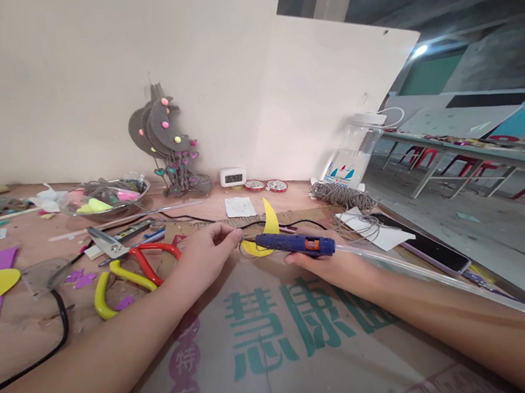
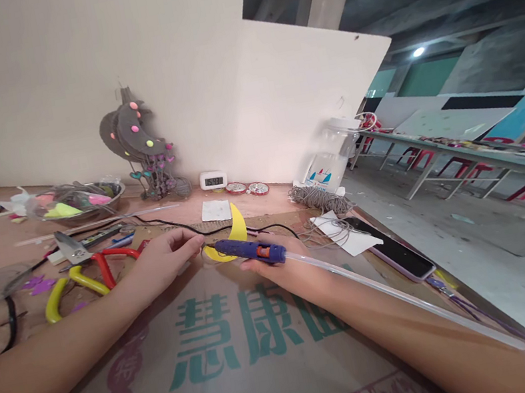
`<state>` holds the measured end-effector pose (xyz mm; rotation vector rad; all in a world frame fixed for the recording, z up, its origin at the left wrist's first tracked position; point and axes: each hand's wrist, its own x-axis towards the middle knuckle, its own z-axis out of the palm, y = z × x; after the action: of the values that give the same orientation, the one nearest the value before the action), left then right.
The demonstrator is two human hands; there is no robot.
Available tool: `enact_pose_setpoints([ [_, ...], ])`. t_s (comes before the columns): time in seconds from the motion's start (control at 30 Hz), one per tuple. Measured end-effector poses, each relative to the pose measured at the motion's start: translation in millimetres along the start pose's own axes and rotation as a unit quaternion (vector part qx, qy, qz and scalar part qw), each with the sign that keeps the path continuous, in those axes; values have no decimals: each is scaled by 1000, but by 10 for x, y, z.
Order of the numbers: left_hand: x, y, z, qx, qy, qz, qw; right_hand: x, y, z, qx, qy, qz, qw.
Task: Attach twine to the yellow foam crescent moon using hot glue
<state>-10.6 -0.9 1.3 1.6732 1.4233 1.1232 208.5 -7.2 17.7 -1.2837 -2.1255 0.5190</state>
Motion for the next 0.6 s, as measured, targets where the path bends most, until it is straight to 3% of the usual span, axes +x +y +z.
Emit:
enact_pose_setpoints([
  [0.2,-1,1,0,8,-3,3,1000,8,-38,-11,-4,6,7,1000],
  [0.37,11,-40,10,-14,7,15,1000,17,76,-6,49,-6,14,999],
  [0.6,30,-65,32,-20,15,17,1000,106,202,-126,126,21,8,992],
])
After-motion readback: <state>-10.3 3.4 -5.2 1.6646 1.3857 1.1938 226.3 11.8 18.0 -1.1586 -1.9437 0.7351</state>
